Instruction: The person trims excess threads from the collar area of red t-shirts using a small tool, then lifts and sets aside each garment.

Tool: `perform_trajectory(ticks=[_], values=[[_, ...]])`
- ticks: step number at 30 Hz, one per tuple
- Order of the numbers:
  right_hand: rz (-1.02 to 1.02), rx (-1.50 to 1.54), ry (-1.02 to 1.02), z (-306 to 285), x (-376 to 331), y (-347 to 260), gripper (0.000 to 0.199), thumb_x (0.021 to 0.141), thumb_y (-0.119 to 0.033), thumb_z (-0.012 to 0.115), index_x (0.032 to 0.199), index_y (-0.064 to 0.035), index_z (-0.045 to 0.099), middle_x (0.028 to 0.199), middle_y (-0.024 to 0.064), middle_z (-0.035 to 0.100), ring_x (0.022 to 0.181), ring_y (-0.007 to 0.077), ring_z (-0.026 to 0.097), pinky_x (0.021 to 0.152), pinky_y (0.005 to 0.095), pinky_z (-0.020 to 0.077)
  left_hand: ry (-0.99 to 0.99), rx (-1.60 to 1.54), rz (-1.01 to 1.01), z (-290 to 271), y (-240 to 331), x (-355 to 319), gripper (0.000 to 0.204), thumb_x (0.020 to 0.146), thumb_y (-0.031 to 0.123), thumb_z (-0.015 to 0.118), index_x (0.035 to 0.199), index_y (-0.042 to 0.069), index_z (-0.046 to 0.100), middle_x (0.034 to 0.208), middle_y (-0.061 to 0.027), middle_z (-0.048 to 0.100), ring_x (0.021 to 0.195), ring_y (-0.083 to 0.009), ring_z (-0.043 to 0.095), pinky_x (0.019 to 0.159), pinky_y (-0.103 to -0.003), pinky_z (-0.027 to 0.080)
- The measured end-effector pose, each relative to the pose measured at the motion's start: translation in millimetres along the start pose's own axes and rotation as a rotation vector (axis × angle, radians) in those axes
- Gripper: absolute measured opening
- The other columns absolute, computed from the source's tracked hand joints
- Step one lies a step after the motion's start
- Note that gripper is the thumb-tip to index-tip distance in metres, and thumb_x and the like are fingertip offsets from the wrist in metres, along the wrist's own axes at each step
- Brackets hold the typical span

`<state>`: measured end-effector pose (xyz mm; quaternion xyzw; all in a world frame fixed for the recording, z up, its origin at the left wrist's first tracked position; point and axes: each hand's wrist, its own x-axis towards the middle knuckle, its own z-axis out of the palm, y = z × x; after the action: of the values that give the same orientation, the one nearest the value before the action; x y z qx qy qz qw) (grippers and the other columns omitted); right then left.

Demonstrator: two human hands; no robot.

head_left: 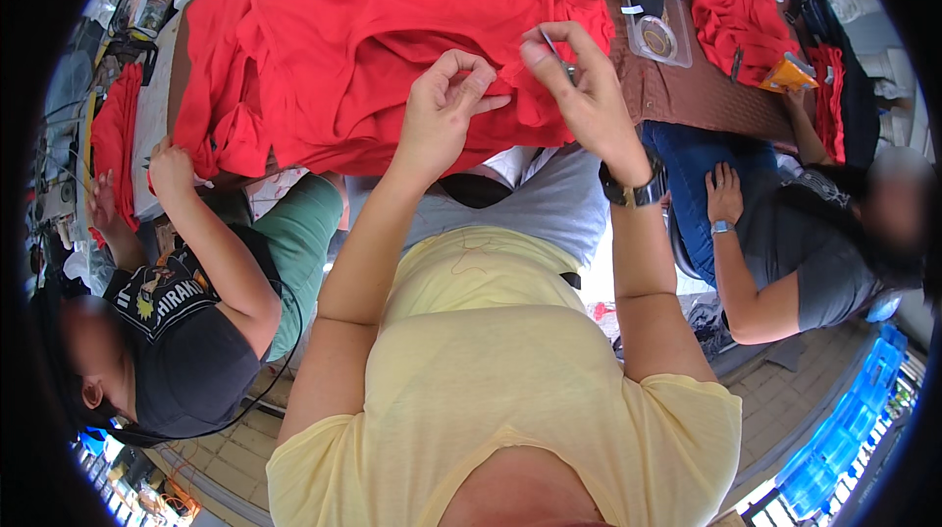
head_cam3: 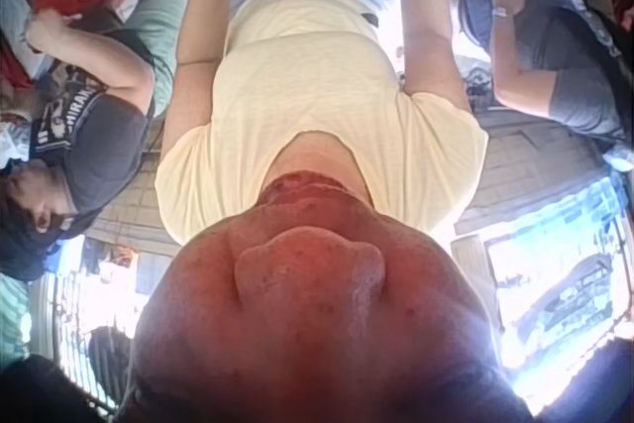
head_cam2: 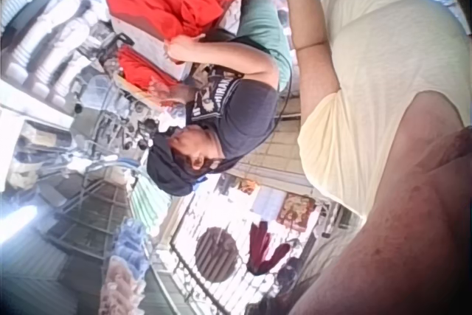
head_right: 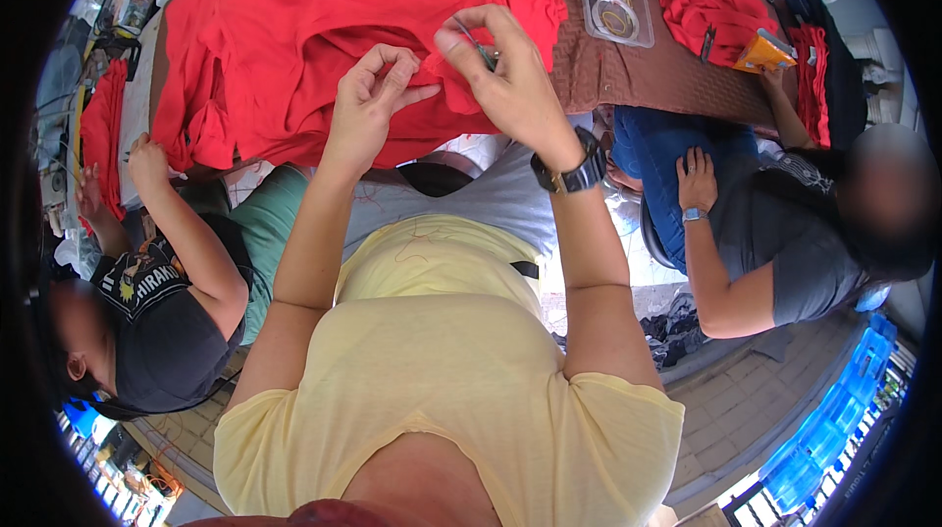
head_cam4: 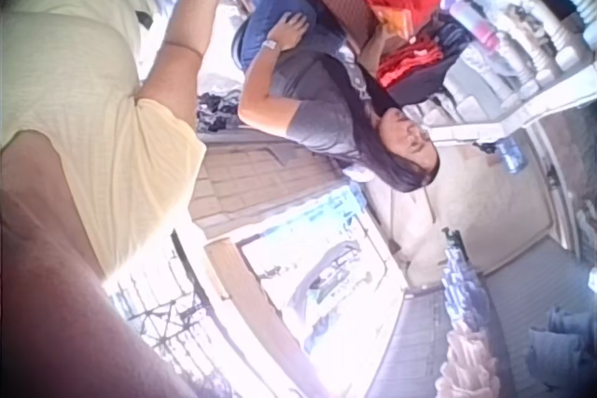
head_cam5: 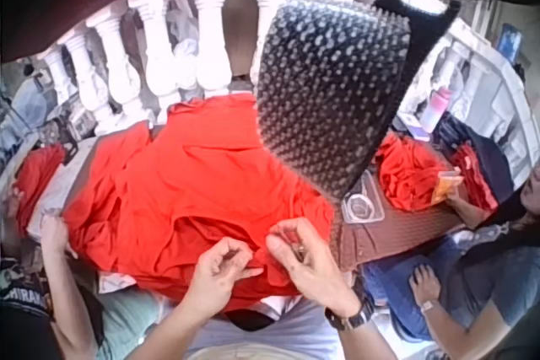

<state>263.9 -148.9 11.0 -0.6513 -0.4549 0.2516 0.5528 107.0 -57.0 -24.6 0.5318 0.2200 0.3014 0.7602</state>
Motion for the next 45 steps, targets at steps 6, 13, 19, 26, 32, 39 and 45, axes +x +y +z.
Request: perform_trajectory(ticks=[6, 13, 19, 26, 32, 39, 45], values=[[0.634, 0.887, -0.397, 4, -42, -23, 0.053, 0.107, -0.052, 0.032, 0.093, -0.0066, 0.055, 0.066, -0.0051, 0.036, 0.048, 0.0046, 0.027, 0.045, 0.0228, 0.0195, 0.019, 0.058, 0.016, 3, 2, -4, 0.016, 0.103, 0.015, 0.058, 0.099, 0.0, 0.057, 0.094, -0.0021, 0.059, 0.094, -0.0071, 0.057, 0.084, -0.026, 0.053], [0.614, 0.924, -0.275, 31, -51, 0, 0.045, 0.107, -0.043, 0.036, 0.092, -0.0052, 0.055, 0.066, -0.0034, 0.041, 0.047, 0.0048, 0.029, 0.043, 0.0225, 0.0213, 0.002, 0.087, 0.057, 3, 5, -6, 0.014, 0.103, 0.014, 0.059, 0.097, 0.002, 0.056, 0.089, -0.002, 0.059, 0.082, -0.0074, 0.058, 0.08, -0.025, 0.048], [0.606, 1.013, -0.237, 32, -48, 3, 0.043, 0.107, -0.041, 0.038, 0.09, -0.0059, 0.054, 0.066, -0.0031, 0.041, 0.046, 0.0052, 0.029, 0.043, 0.0226, 0.0219, -0.038, 0.081, 0.073, -1, -4, -7, 0.007, 0.101, 0.009, 0.06, 0.097, 0.004, 0.058, 0.098, -0.0021, 0.059, 0.101, -0.0109, 0.057, 0.097, -0.03, 0.045], [0.645, 1.001, -0.166, 31, -49, 3, 0.042, 0.107, -0.041, 0.038, 0.083, -0.009, 0.049, 0.066, -0.0027, 0.041, 0.045, 0.0054, 0.028, 0.042, 0.0229, 0.0201, -0.066, 0.139, 0.143, 7, -6, -7, 0.008, 0.1, 0.007, 0.061, 0.093, 0.004, 0.059, 0.096, -0.0032, 0.057, 0.105, -0.0152, 0.059, 0.101, -0.034, 0.044], [0.445, 0.952, -0.402, 12, -49, -5, 0.049, 0.105, -0.048, 0.033, 0.074, -0.0111, 0.042, 0.063, -0.0022, 0.04, 0.046, 0.0056, 0.026, 0.043, 0.0238, 0.0173, -0.013, 0.105, 0.222, 2, -13, -5, 0.004, 0.099, 0.003, 0.06, 0.096, 0.0, 0.059, 0.096, -0.0047, 0.059, 0.105, -0.0175, 0.062, 0.097, -0.032, 0.047], [-0.062, 0.016, -0.254, -17, 3, 20, 0.029, 0.082, -0.011, 0.064, 0.109, -0.0021, 0.062, 0.095, 0.0008, 0.066, 0.069, 0.0084, 0.05, 0.062, 0.0228, 0.0393, 0.038, 0.223, 0.257, 3, 5, -21, 0.004, 0.096, 0.003, 0.065, 0.097, 0.0, 0.063, 0.097, -0.0056, 0.06, 0.099, -0.0142, 0.059, 0.095, -0.034, 0.05], [-0.034, -0.037, -0.292, -19, 0, 21, 0.038, 0.073, 0.001, 0.063, 0.111, -0.0034, 0.063, 0.105, 0.0016, 0.068, 0.071, 0.009, 0.051, 0.062, 0.0238, 0.0413, -0.481, 0.822, -0.262, -47, 37, -71, 0.016, 0.088, 0.009, 0.073, 0.1, 0.001, 0.065, 0.108, -0.0103, 0.059, 0.099, -0.0208, 0.06, 0.085, -0.034, 0.05]])
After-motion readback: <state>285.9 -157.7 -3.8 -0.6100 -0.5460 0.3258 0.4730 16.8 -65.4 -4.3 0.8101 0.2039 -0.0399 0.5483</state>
